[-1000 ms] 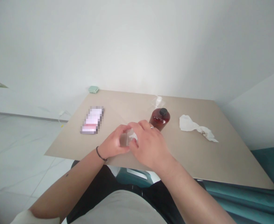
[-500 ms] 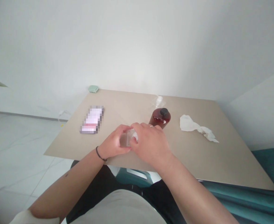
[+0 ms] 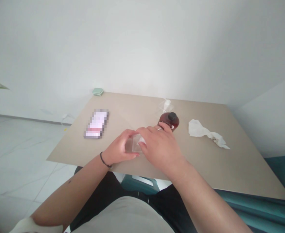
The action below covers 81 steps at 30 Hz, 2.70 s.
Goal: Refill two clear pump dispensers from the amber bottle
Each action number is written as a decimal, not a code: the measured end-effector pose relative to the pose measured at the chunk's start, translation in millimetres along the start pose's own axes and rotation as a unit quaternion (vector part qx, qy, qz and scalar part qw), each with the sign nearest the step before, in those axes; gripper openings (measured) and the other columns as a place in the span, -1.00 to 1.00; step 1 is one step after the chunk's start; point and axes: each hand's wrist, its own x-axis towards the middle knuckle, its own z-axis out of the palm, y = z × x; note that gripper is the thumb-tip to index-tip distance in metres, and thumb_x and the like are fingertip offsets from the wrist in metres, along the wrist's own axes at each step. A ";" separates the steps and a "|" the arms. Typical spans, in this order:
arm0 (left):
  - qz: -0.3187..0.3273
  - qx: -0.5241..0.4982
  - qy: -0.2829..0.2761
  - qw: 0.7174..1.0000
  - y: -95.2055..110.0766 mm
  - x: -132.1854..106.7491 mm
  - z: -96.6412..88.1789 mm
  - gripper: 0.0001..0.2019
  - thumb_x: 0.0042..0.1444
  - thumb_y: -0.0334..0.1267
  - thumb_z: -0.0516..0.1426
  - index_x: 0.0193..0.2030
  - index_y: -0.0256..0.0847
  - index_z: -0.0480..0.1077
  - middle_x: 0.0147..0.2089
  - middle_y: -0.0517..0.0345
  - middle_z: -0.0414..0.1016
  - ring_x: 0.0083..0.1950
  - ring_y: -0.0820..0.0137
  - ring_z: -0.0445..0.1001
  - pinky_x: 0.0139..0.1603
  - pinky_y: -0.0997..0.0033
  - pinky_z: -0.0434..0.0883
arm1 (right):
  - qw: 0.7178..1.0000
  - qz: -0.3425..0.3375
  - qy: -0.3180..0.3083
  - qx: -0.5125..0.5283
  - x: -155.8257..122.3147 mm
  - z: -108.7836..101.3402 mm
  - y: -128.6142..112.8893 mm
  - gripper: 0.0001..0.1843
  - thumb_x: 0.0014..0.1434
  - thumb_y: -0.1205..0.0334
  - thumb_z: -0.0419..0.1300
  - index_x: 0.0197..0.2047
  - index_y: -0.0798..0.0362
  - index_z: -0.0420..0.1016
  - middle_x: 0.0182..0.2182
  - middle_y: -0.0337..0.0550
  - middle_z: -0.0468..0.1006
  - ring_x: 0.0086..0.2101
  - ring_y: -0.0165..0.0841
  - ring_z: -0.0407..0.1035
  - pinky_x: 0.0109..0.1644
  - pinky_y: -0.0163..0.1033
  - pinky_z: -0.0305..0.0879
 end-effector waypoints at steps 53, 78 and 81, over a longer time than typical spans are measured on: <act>-0.007 0.026 0.020 0.999 0.5 -1.0 0.3 -0.32 0.01 -0.16 0.38 0.25 -0.14 0.23 0.19 -0.11 0.42 0.19 0.05 0.49 0.25 -0.05 0.47 | 0.976 0.117 0.118 0.140 -24.7 -5.0 34.4 -0.72 0.22 0.06 0.22 -0.04 -0.13 0.63 -0.10 -0.16 0.70 -0.11 -0.04 0.52 -0.12 0.01 0.43; -0.013 0.001 0.052 0.999 -6.3 -2.2 3.3 -0.31 0.02 -0.17 0.39 0.25 -0.12 0.21 0.19 -0.09 0.41 0.21 0.06 0.49 0.28 -0.05 0.47 | 0.965 0.133 0.083 0.211 -41.5 10.8 50.7 -0.73 0.23 0.06 0.22 -0.05 -0.08 0.61 -0.12 -0.13 0.71 -0.18 -0.17 0.57 -0.20 -0.12 0.46; -0.015 0.000 0.052 0.999 -6.4 -2.6 3.6 -0.31 0.03 -0.18 0.38 0.26 -0.12 0.20 0.21 -0.09 0.41 0.22 0.07 0.49 0.29 -0.05 0.46 | 0.963 0.135 0.076 0.219 -41.3 14.6 50.3 -0.74 0.23 0.09 0.22 -0.06 -0.08 0.61 -0.12 -0.13 0.71 -0.19 -0.18 0.57 -0.20 -0.12 0.47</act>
